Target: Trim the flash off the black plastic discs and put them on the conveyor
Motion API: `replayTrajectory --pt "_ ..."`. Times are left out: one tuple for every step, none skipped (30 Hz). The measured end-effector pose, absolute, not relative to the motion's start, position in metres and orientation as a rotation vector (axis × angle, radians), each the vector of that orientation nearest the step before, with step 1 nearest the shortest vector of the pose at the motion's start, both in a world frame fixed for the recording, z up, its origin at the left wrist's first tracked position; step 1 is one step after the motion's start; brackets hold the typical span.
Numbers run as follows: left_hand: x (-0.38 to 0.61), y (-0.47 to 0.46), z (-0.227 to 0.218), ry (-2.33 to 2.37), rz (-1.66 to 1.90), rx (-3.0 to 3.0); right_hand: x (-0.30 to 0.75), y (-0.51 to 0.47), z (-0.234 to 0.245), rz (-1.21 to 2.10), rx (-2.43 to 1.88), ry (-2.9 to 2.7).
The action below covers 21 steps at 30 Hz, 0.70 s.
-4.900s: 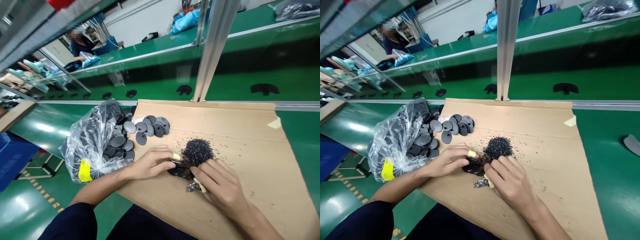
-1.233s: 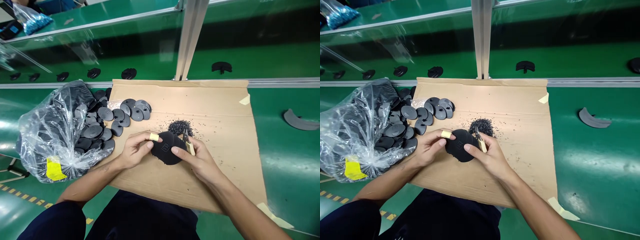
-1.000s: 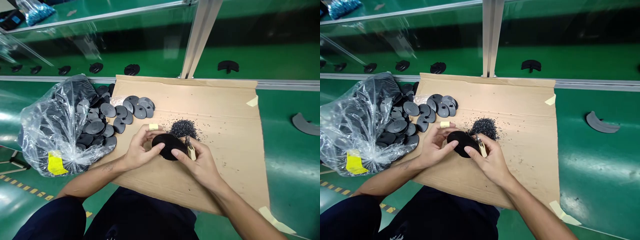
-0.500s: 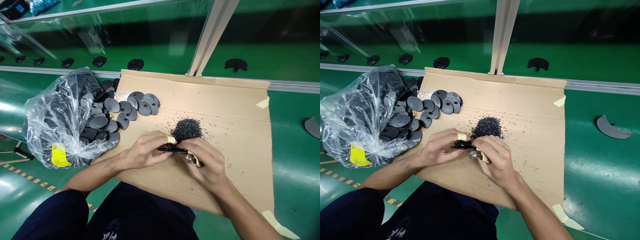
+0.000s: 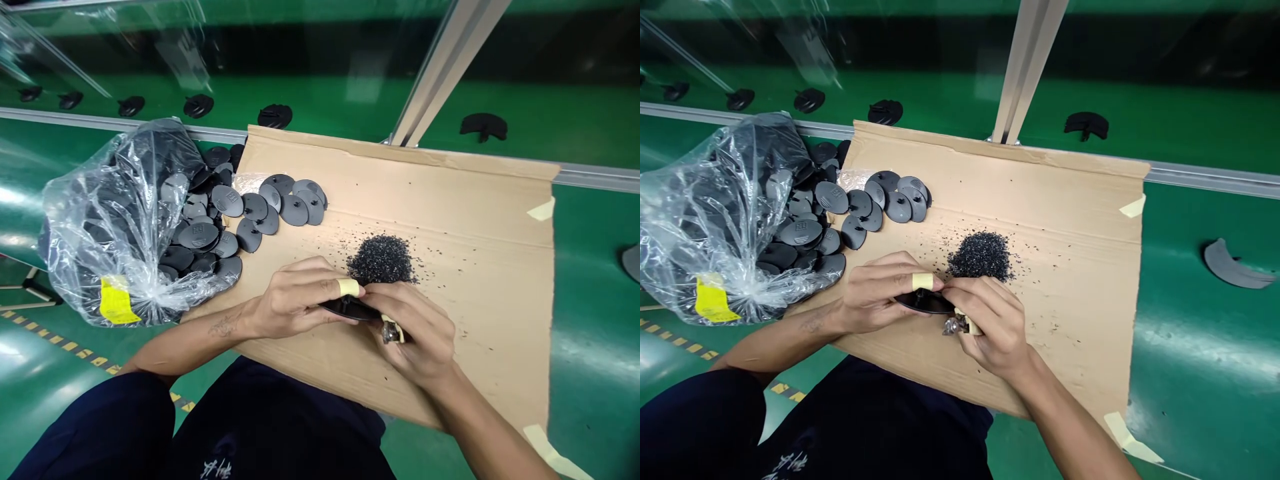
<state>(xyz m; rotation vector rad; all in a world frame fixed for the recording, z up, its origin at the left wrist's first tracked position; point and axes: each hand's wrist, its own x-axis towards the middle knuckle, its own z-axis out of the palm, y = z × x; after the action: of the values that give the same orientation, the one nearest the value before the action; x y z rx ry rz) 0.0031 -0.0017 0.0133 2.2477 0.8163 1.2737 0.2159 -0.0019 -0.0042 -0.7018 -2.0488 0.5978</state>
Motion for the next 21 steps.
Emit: replayTrajectory --pt "0.0028 -0.0017 0.0128 0.813 1.281 2.274 0.2157 -0.0016 -0.0039 0.592 -0.699 -2.052" --pt "0.0027 -0.0018 0.0125 0.815 1.279 2.294 0.2156 -0.0015 -0.0038 0.591 -0.699 -2.056" --pt "0.0028 -0.002 0.0122 0.817 1.276 2.309 0.2156 -0.0014 -0.0037 0.593 -0.701 -2.058" --pt "0.003 -0.0024 0.0121 0.823 1.278 2.318 0.2155 -0.0016 -0.0038 0.6 -0.705 -2.057" --pt "0.0033 -0.0029 0.012 0.832 1.289 2.32 0.2153 -0.0018 -0.0039 0.608 -0.709 -2.052" --pt "0.0037 -0.0035 0.012 0.839 1.309 2.319 0.2151 -0.0021 -0.004 0.614 -0.712 -2.047" --pt "0.004 -0.004 0.0121 0.848 1.334 2.315 0.215 -0.0024 -0.0042 0.617 -0.711 -2.043" --pt "0.0041 -0.0044 0.0123 0.856 1.352 2.313 0.2148 -0.0026 -0.0043 0.614 -0.707 -2.04" --pt "0.004 -0.0045 0.0126 0.867 1.348 2.311 0.2146 -0.0028 -0.0043 0.611 -0.704 -2.04" --pt "0.0037 -0.0043 0.0128 0.875 1.319 2.312 0.2145 -0.0027 -0.0043 0.609 -0.705 -2.045" --pt "0.0032 -0.0039 0.013 0.873 1.276 2.318 0.2145 -0.0026 -0.0041 0.607 -0.706 -2.051" --pt "0.0026 -0.0033 0.013 0.859 1.235 2.326 0.2144 -0.0023 -0.0038 0.608 -0.706 -2.058" --pt "0.002 -0.0029 0.0128 0.837 1.206 2.335 0.2144 -0.0021 -0.0033 0.612 -0.707 -2.064" --pt "0.0015 -0.0027 0.0123 0.815 1.194 2.344 0.2145 -0.0018 -0.0027 0.617 -0.707 -2.07" --pt "0.0011 -0.0029 0.0118 0.807 1.207 2.348 0.2146 -0.0017 -0.002 0.624 -0.703 -2.071" --pt "0.0009 -0.0033 0.0111 0.807 1.239 2.35 0.2147 -0.0017 -0.0013 0.63 -0.698 -2.07" --pt "0.0009 -0.004 0.0105 0.823 1.272 2.345 0.2149 -0.0019 -0.0007 0.639 -0.695 -2.072" --pt "0.001 -0.0047 0.01 0.843 1.302 2.334 0.215 -0.0021 -0.0002 0.647 -0.696 -2.075" --pt "0.0012 -0.0052 0.0096 0.856 1.32 2.323 0.2152 -0.0023 0.0001 0.652 -0.697 -2.078" --pt "0.0014 -0.0052 0.0095 0.851 1.325 2.313 0.2154 -0.0025 0.0001 0.653 -0.697 -2.081" --pt "0.0015 -0.0047 0.0095 0.833 1.316 2.307 0.2155 -0.0026 0.0 0.648 -0.699 -2.084"
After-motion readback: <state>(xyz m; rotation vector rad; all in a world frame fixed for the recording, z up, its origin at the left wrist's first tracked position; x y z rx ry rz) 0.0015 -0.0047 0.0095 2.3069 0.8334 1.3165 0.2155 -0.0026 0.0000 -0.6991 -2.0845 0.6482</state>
